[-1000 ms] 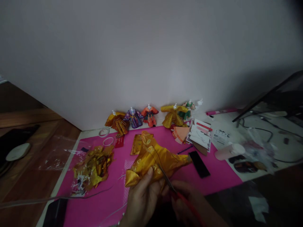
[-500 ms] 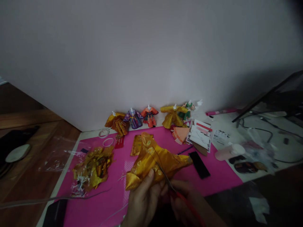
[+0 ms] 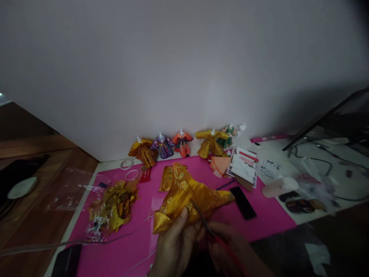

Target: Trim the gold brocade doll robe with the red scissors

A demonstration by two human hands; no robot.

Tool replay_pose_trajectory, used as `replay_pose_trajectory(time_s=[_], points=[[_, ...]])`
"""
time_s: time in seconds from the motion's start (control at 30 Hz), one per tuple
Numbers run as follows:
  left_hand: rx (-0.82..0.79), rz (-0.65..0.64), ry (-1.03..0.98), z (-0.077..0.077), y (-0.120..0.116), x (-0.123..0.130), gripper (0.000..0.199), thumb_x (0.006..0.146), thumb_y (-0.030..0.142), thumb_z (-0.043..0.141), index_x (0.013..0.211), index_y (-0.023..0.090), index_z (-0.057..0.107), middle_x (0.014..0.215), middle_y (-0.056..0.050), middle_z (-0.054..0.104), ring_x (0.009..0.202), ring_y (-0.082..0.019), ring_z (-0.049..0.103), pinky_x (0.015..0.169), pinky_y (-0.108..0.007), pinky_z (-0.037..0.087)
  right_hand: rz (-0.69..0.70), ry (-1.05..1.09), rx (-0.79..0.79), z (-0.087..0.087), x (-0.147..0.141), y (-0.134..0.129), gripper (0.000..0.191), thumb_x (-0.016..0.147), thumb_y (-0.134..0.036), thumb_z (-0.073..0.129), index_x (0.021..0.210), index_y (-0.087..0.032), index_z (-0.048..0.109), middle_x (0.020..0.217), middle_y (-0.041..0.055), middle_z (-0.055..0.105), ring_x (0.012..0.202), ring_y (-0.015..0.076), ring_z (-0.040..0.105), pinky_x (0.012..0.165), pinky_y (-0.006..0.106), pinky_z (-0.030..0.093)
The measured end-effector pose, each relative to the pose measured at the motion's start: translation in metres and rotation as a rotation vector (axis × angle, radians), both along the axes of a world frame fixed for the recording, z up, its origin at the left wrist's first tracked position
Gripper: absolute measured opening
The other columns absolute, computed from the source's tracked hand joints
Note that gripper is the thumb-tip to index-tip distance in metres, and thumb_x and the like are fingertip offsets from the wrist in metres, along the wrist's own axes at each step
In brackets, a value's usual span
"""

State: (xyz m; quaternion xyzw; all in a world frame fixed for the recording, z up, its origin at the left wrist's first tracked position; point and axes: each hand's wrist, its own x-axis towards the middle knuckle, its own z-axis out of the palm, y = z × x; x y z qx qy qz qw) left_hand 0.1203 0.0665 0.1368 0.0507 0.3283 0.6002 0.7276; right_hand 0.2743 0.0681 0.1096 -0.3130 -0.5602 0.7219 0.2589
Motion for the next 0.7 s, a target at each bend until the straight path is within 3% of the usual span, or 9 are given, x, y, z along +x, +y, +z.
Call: replay_pose_trajectory(time_s=[0.13,0.27,0.43,0.6,0.7], points=[[-0.007,-0.005,0.005,0.0,0.0,0.0,0.019,0.074,0.036,0.083,0.087,0.023,0.082,0.087,-0.004,0.08,0.079,-0.02,0.069,0.091,-0.038,0.053,-0.017,-0.03,-0.003,-0.003,0.002,-0.001,0.059,0.086,-0.077,0.053,0.098,-0.02,0.063,0.072,-0.0015,0.051,0.059,0.0121,0.046,0.054,0.025,0.039],[0.006,-0.016,0.003,0.001,0.001,0.0,0.026,0.075,0.039,0.081,0.096,0.024,0.081,0.098,-0.006,0.081,0.095,-0.026,0.071,0.098,-0.042,0.05,-0.042,0.001,0.007,-0.011,0.0,-0.004,0.055,0.088,-0.073,0.054,0.097,-0.019,0.064,0.071,-0.0017,0.051,0.057,0.0116,0.046,0.051,0.024,0.036],[0.053,-0.038,0.01,0.001,0.002,0.0,0.018,0.077,0.039,0.08,0.086,0.023,0.082,0.091,-0.006,0.081,0.099,-0.028,0.07,0.1,-0.042,0.049,-0.046,0.036,-0.035,-0.017,-0.005,0.0,0.053,0.085,-0.072,0.059,0.088,-0.019,0.063,0.066,-0.0027,0.05,0.053,0.0114,0.046,0.05,0.024,0.036],[0.089,-0.05,-0.008,-0.008,-0.002,-0.004,0.017,0.087,0.033,0.07,0.08,0.022,0.081,0.088,-0.005,0.079,0.077,-0.019,0.069,0.086,-0.036,0.054,-0.022,0.013,-0.05,0.003,-0.006,0.002,0.061,0.077,-0.08,0.061,0.087,-0.02,0.066,0.068,-0.0012,0.052,0.054,0.0123,0.047,0.05,0.025,0.037],[0.098,-0.04,-0.014,-0.014,-0.005,-0.005,0.02,0.091,0.029,0.067,0.078,0.021,0.081,0.08,-0.003,0.077,0.068,-0.015,0.065,0.085,-0.033,0.054,-0.114,-0.048,-0.014,0.018,-0.006,-0.002,0.065,0.08,-0.082,0.054,0.092,-0.02,0.069,0.07,-0.0005,0.052,0.057,0.0123,0.046,0.053,0.026,0.037]])
